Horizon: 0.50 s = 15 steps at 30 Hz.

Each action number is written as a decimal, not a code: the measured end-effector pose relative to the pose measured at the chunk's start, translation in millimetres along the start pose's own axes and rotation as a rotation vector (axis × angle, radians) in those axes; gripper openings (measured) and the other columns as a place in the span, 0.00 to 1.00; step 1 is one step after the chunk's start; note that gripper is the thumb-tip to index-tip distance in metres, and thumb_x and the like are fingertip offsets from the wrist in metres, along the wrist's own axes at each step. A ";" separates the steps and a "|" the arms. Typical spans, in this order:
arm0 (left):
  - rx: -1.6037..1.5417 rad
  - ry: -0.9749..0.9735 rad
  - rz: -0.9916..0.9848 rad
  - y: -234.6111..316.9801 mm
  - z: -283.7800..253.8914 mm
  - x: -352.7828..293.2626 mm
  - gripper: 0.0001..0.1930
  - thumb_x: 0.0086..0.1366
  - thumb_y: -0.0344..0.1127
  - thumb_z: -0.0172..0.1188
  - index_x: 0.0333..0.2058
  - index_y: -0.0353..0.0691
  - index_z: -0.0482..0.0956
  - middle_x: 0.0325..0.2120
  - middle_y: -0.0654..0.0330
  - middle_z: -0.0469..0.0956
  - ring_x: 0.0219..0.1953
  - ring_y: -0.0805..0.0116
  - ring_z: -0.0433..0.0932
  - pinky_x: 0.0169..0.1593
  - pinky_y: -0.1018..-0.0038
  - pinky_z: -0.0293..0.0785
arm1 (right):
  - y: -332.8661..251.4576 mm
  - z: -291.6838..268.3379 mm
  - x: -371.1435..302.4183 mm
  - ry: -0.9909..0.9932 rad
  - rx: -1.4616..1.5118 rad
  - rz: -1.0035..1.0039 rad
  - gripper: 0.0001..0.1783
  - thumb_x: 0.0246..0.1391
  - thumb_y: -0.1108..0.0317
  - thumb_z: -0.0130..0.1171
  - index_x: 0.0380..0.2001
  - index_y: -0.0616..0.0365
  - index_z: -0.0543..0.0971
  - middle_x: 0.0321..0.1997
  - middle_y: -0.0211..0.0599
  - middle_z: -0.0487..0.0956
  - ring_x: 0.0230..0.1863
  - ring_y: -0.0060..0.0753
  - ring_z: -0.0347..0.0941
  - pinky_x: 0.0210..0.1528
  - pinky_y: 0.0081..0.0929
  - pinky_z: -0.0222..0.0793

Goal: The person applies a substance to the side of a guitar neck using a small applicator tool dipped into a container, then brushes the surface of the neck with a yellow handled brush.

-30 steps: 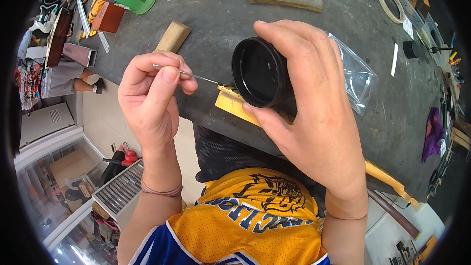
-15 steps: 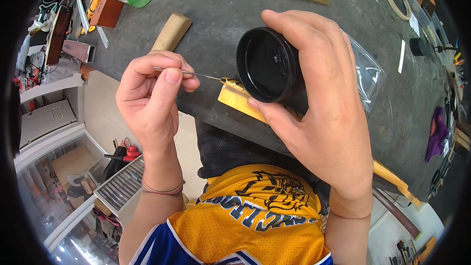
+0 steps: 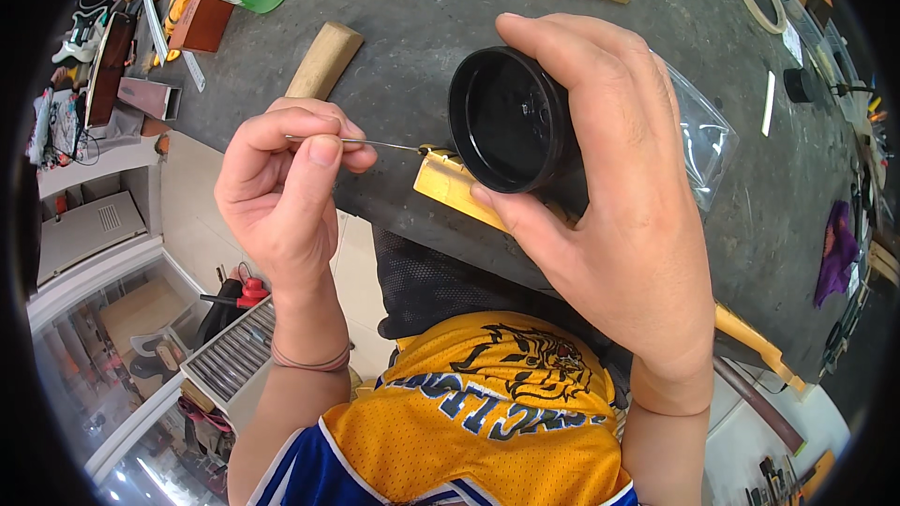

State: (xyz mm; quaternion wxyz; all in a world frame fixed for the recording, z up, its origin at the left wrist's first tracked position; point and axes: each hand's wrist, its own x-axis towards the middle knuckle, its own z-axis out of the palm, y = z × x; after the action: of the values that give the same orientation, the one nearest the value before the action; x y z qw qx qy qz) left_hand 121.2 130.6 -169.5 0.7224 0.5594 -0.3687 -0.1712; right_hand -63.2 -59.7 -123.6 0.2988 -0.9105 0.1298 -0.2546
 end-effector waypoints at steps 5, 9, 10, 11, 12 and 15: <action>0.018 -0.007 0.013 -1.4 -0.6 -0.2 0.06 0.80 0.20 0.63 0.51 0.28 0.85 0.44 0.46 0.86 0.44 0.63 0.89 0.47 0.69 0.92 | 0.3 0.4 -0.3 0.002 0.004 0.001 0.49 0.43 0.74 0.84 0.73 0.62 0.80 0.73 0.47 0.81 0.76 0.52 0.76 0.81 0.44 0.67; 0.012 -0.016 0.023 -1.7 -0.5 0.1 0.06 0.80 0.20 0.64 0.51 0.28 0.85 0.45 0.46 0.86 0.44 0.63 0.89 0.48 0.69 0.92 | 0.1 -0.2 -0.3 0.001 0.006 0.006 0.49 0.43 0.74 0.84 0.73 0.61 0.80 0.73 0.47 0.81 0.76 0.52 0.76 0.81 0.44 0.68; 0.015 -0.016 0.024 -1.9 -0.1 0.3 0.06 0.80 0.19 0.64 0.51 0.28 0.85 0.44 0.46 0.86 0.44 0.63 0.89 0.48 0.69 0.92 | 0.3 -0.1 -0.4 0.002 0.010 0.009 0.49 0.43 0.75 0.84 0.73 0.61 0.80 0.73 0.47 0.81 0.76 0.51 0.76 0.81 0.44 0.68; 0.020 -0.015 0.025 -1.5 0.0 0.5 0.06 0.80 0.19 0.64 0.51 0.27 0.85 0.44 0.46 0.86 0.44 0.63 0.89 0.48 0.69 0.93 | 0.2 0.2 -0.4 0.002 0.010 0.009 0.49 0.43 0.75 0.84 0.73 0.61 0.80 0.73 0.47 0.81 0.76 0.51 0.76 0.81 0.44 0.68; 0.021 -0.015 0.026 -1.1 -0.1 0.6 0.06 0.80 0.19 0.64 0.51 0.27 0.85 0.44 0.46 0.86 0.44 0.63 0.89 0.48 0.69 0.93 | 0.1 0.6 -0.3 0.003 0.010 0.006 0.49 0.43 0.75 0.84 0.73 0.61 0.80 0.73 0.47 0.81 0.77 0.51 0.76 0.81 0.43 0.68; 0.022 -0.012 0.024 0.2 -0.2 0.7 0.06 0.80 0.19 0.64 0.51 0.27 0.85 0.44 0.46 0.86 0.44 0.63 0.89 0.48 0.69 0.93 | 0.5 0.7 -0.5 0.004 0.016 0.007 0.49 0.44 0.74 0.84 0.73 0.61 0.80 0.73 0.47 0.81 0.77 0.51 0.76 0.81 0.43 0.68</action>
State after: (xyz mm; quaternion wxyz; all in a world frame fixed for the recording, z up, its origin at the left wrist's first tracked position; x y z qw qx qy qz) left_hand 121.8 130.3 -169.1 0.7160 0.5617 -0.3817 -0.1619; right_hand -63.3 -59.6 -124.6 0.3069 -0.9071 0.1317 -0.2563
